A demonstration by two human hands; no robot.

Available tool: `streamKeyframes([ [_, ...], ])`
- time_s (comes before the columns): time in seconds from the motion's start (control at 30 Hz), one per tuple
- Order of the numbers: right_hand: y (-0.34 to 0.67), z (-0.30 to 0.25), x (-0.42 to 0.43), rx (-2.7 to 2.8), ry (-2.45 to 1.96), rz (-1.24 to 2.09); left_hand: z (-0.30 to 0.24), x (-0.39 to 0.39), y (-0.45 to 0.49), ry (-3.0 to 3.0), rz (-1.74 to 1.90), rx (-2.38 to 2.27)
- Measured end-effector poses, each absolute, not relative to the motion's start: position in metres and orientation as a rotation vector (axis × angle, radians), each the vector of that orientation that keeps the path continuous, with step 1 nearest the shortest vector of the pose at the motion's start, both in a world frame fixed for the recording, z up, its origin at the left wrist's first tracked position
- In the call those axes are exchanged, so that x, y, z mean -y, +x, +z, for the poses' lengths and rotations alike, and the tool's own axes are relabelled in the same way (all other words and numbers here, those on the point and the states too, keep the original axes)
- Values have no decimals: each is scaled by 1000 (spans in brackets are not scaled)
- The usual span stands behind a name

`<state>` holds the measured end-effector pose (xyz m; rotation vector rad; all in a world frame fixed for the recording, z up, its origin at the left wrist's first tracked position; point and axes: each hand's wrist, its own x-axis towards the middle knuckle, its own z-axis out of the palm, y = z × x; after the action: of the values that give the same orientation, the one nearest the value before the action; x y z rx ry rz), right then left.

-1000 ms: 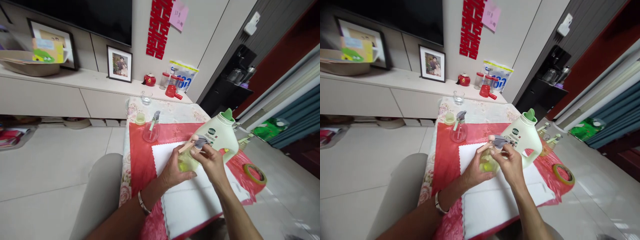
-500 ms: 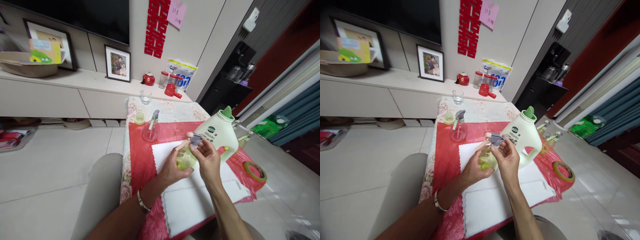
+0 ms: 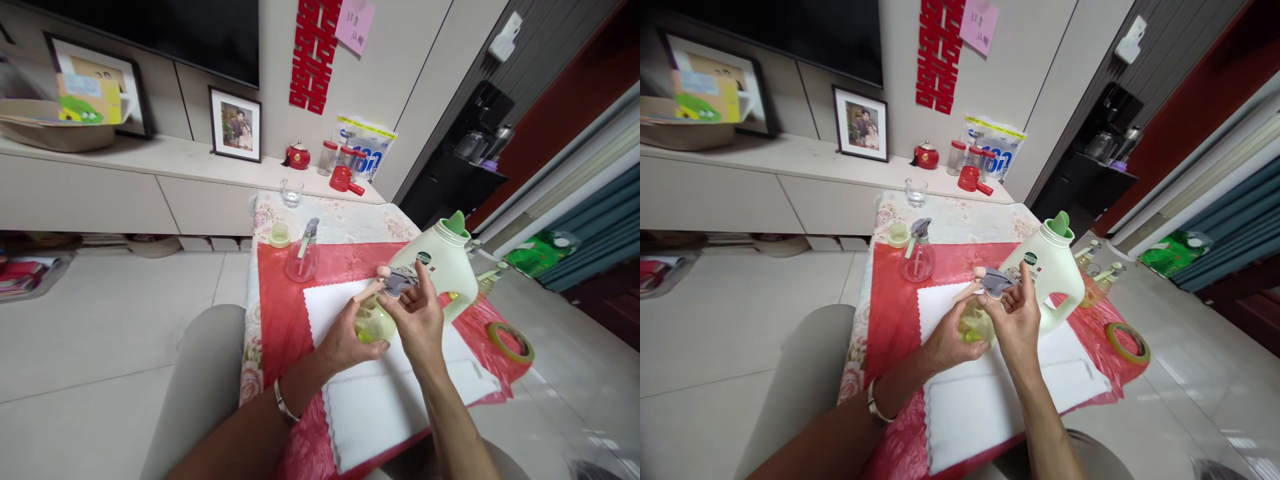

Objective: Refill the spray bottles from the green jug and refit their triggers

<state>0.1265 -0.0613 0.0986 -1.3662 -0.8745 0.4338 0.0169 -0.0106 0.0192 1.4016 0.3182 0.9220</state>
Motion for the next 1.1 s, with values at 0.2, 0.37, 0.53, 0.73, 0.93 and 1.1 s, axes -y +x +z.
streamKeyframes([
  [0.2,135,103,64,864,-1240,643,18,12,17,1264,829,-238],
  [0.37,143,102,66,959,-1182,816,20,13,19,1113,782,-202],
  [0.53,142,93,62,1030,-1213,647,19,11,19,1158,837,-256],
  [0.73,145,90,58,1057,-1312,614,15,13,19,1414,878,-394],
  [0.93,133,145,53,1067,-1097,331,16,13,18,1465,865,-516],
  [1.1,126,197,60,1076,-961,-13,17,4,18,1254,1096,-759],
])
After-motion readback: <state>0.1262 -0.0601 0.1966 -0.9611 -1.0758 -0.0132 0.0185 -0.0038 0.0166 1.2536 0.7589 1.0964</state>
